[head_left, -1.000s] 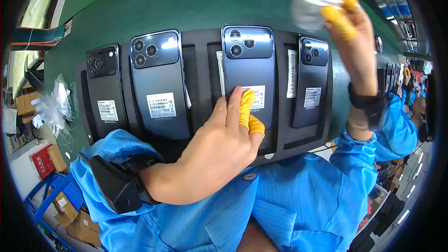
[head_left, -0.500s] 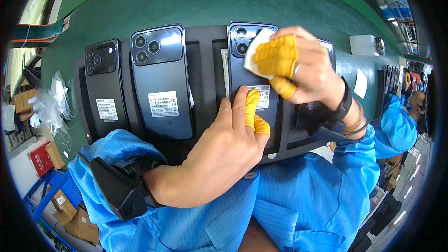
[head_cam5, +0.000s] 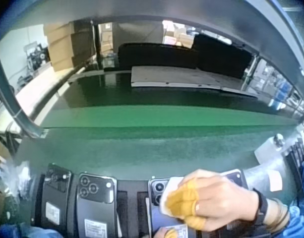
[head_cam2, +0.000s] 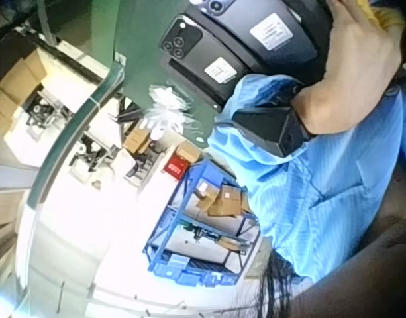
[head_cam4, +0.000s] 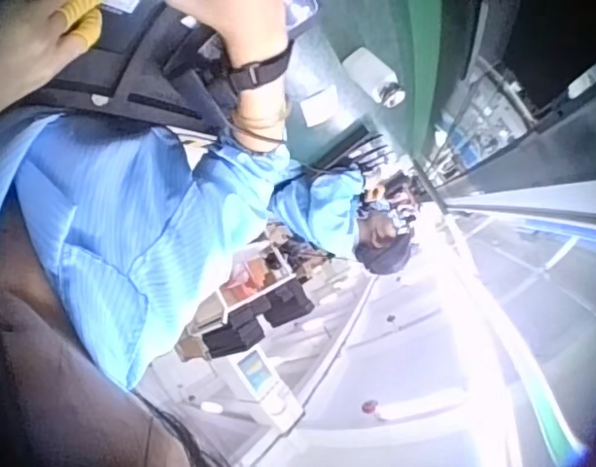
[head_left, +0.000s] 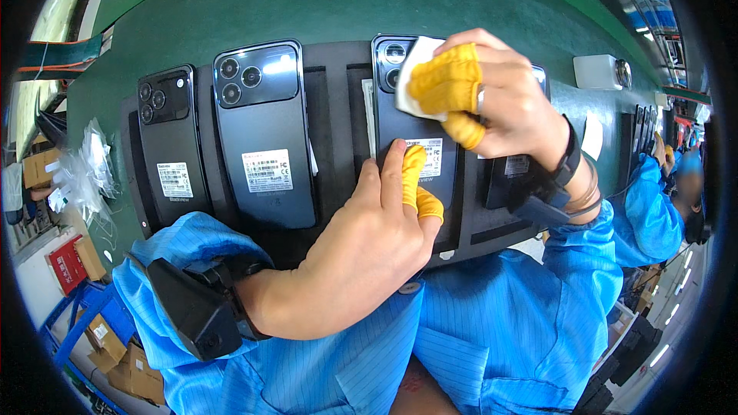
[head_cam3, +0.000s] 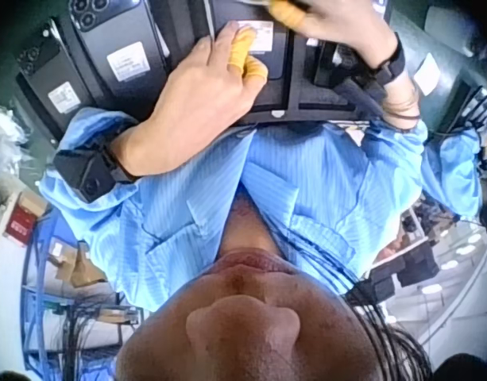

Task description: Cleaning and inspecting the back and camera modules of multiple smartphones on an assembly line.

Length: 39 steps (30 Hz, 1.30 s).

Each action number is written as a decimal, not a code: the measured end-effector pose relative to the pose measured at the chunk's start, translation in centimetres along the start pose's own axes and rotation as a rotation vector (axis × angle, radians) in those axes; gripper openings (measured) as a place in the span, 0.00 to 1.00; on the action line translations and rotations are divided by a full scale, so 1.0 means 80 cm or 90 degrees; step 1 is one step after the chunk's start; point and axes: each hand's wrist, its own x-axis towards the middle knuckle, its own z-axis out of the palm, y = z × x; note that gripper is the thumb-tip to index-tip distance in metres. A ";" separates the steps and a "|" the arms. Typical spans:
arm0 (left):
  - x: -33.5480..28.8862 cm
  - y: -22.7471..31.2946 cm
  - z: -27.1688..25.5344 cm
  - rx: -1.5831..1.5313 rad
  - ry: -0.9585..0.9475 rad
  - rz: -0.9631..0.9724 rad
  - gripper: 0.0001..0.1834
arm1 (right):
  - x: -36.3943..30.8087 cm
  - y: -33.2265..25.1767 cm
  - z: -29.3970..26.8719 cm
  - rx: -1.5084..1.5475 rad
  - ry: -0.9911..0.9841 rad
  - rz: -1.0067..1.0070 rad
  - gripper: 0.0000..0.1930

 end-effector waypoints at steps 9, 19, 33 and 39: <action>0.001 0.000 0.001 -0.014 0.012 -0.001 0.13 | 0.014 0.013 0.019 -0.055 0.076 0.034 0.12; 0.001 0.000 0.002 -0.001 0.026 0.003 0.13 | 0.003 0.005 -0.012 -0.065 0.128 0.096 0.09; 0.002 0.000 -0.005 -0.008 -0.025 0.001 0.12 | 0.002 0.019 -0.017 0.006 0.091 0.053 0.05; 0.001 -0.001 0.003 -0.025 0.028 -0.013 0.10 | 0.016 0.021 0.016 -0.006 0.069 0.039 0.10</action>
